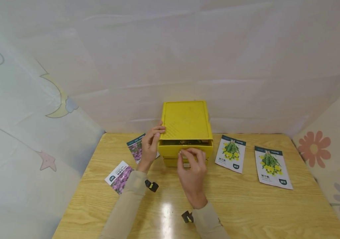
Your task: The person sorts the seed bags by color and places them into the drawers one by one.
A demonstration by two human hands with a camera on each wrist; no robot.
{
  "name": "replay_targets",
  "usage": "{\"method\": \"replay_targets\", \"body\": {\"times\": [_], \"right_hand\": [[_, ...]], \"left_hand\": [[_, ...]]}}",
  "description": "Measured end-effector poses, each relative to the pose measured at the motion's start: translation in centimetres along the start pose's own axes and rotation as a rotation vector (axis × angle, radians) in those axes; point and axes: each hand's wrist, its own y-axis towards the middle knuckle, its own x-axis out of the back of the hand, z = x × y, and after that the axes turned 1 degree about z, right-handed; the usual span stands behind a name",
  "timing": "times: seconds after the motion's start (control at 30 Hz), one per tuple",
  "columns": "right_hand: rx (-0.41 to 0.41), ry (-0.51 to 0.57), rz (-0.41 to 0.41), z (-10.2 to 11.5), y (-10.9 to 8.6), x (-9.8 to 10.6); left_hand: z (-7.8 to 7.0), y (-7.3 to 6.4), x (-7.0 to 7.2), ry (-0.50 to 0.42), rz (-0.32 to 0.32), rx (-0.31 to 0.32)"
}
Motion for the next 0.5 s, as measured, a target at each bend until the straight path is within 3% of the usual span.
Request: {"method": "replay_targets", "body": {"times": [0.5], "right_hand": [[-0.014, -0.019, 0.030, -0.16, 0.10, -0.08]], "left_hand": [[-0.07, -0.04, -0.03, 0.006, -0.004, 0.005]]}}
